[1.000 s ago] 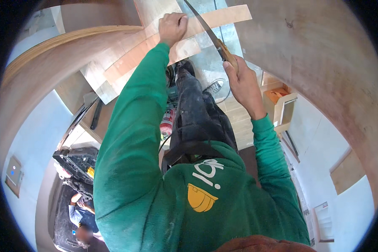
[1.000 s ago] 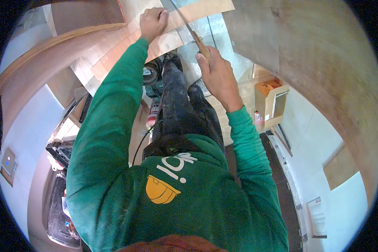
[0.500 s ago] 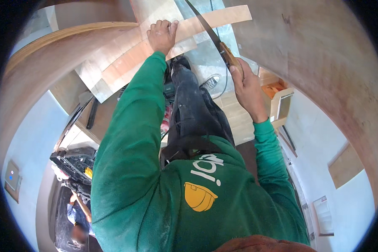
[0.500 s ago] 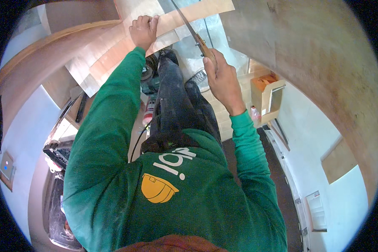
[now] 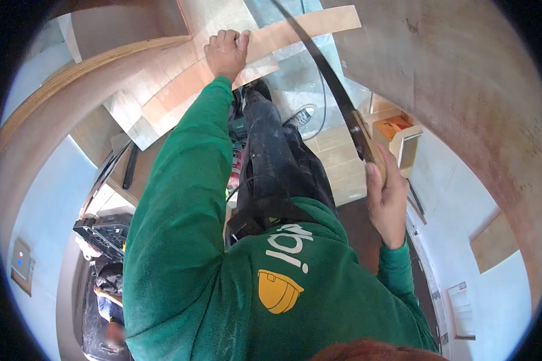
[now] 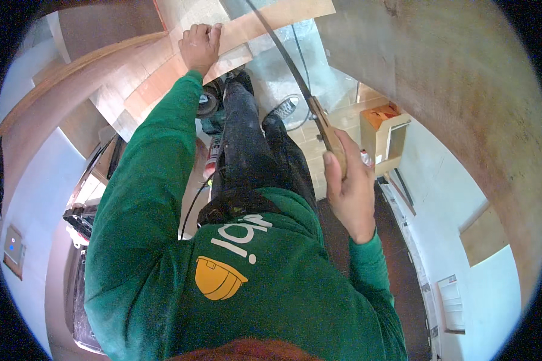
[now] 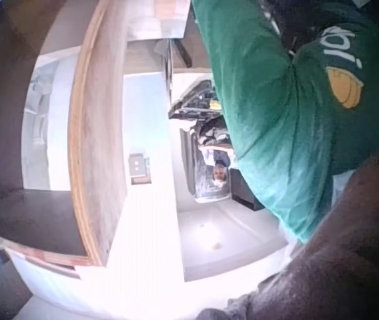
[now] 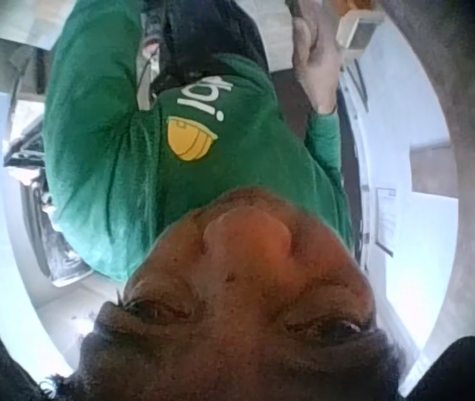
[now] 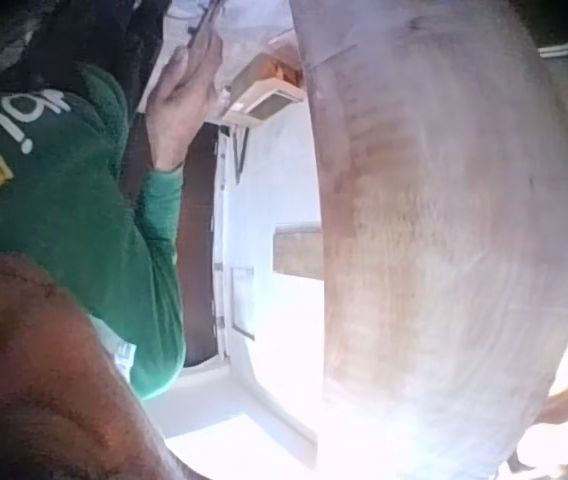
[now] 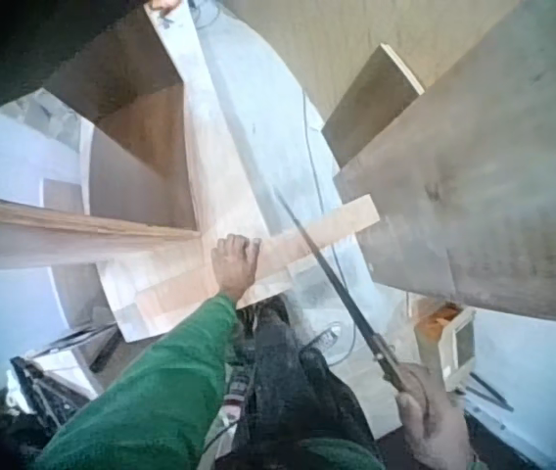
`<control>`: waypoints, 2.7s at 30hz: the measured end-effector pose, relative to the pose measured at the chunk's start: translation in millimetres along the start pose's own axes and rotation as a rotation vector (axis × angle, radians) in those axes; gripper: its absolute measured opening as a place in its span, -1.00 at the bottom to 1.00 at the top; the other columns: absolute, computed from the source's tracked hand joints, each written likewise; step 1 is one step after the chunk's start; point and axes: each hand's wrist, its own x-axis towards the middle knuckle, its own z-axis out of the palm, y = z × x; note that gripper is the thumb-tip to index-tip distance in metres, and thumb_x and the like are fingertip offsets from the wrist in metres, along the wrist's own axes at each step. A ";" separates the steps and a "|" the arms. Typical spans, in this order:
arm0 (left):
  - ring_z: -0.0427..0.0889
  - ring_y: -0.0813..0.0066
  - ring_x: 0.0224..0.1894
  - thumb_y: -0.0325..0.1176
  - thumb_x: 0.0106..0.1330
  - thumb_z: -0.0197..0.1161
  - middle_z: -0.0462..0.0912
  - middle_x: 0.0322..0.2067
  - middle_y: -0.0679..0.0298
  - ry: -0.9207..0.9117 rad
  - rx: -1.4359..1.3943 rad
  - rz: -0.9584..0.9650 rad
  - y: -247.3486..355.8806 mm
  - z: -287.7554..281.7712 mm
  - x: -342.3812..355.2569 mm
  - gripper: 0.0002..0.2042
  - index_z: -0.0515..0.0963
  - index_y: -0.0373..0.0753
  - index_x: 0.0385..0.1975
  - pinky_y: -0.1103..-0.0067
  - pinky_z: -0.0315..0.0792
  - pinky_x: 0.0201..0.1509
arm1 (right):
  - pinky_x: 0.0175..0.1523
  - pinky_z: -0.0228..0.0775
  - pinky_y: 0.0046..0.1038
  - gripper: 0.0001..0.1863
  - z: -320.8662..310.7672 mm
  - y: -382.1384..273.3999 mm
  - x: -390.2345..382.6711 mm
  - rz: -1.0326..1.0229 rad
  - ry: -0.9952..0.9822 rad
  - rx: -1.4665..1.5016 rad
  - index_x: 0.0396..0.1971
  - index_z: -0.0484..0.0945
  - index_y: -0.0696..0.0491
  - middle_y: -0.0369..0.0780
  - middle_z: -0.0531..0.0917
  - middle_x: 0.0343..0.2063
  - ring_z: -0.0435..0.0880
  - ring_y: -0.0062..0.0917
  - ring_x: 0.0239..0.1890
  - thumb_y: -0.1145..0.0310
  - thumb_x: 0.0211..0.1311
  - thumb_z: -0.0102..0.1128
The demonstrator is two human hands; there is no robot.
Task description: The person marks a line on a wooden board with a pencil and a square, then uses a hand saw to cut the board while bracing it against a wooden cabinet structure.
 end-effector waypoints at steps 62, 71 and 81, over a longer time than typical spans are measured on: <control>0.65 0.12 -0.12 0.24 0.37 0.33 0.70 -0.25 0.28 -0.037 0.037 0.034 -0.1 -9.8 -6.2 -0.54 0.68 -0.10 -0.29 0.15 0.46 -0.06 | -0.09 0.57 0.08 -0.56 30.5 17.9 -11.8 -0.036 -0.017 -0.003 0.33 0.42 0.10 0.24 0.71 -0.20 0.70 0.24 -0.09 0.23 0.59 0.09; 0.62 0.14 -0.15 0.24 0.34 0.35 0.69 -0.27 0.29 -0.024 -0.004 0.041 0.7 -2.7 -3.3 -0.54 0.65 -0.10 -0.37 0.14 0.41 -0.06 | -0.15 0.49 0.18 -0.68 111.0 1.9 149.4 -0.205 0.048 0.104 0.11 0.49 0.10 0.21 0.70 -0.30 0.67 0.27 -0.18 0.19 0.59 0.08; 0.62 0.15 -0.13 0.25 0.34 0.35 0.70 -0.25 0.31 -0.054 0.031 -0.010 -1.8 -5.6 -7.2 -0.54 0.66 -0.08 -0.34 0.16 0.41 -0.05 | -0.10 0.58 0.09 -0.58 42.1 18.5 -11.1 -0.109 0.045 0.028 0.31 0.43 0.06 0.19 0.73 -0.23 0.70 0.27 -0.13 0.26 0.57 0.15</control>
